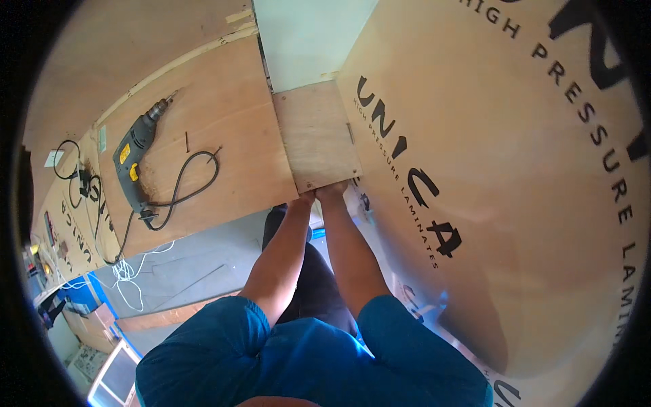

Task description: The person works on wood panels to assemble a structure, using a drill to make holes and a hammer to secure pieces together, while also handling several wood panels.

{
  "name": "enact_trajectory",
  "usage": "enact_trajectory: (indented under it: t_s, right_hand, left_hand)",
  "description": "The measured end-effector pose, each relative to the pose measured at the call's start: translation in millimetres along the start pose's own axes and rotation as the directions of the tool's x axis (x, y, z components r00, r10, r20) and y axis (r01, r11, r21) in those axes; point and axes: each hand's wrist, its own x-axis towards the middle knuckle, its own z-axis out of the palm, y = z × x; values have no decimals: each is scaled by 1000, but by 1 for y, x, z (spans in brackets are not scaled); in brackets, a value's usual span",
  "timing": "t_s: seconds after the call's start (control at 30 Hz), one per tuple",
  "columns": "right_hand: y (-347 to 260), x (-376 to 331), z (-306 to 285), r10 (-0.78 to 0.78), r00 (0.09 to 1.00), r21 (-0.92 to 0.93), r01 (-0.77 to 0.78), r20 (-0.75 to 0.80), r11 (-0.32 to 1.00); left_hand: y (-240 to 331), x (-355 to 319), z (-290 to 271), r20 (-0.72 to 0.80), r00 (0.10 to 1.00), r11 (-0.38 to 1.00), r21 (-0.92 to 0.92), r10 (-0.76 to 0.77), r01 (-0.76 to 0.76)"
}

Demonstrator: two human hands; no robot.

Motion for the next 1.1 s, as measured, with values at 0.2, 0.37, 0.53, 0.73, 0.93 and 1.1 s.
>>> enact_trajectory:
  t_s: [0.2, 0.37, 0.53, 0.73, 0.93, 1.1]
  right_hand:
    - [11, 16, -25, -84, 984, -624, 163, 155, 764]
    - [20, 30, -20, 115, 973, -178, -152, -202, 972]
    - [13, 24, -13, 150, 951, -214, -212, -271, 954]
    - [19, 29, -19, 171, 927, -189, -243, -333, 951]
    - [-24, -43, -17, 10, 807, -441, -333, -591, 833]
    - [-86, -128, 82, -273, 949, -937, 232, 159, 262]
  left_hand:
    - [1, -1, -13, 9, 1000, 999, 44, -5, 5]
    - [1, 3, -21, -10, 1000, 997, 82, -4, 4]
    - [3, -3, -23, -23, 1000, 994, 112, 1, 2]
    - [4, 5, -27, -25, 1000, 983, 186, 4, 1]
    - [43, -24, -61, 2, 998, 683, 729, -63, 41]
    - [147, -123, -98, -24, 979, 247, 966, -203, 75]
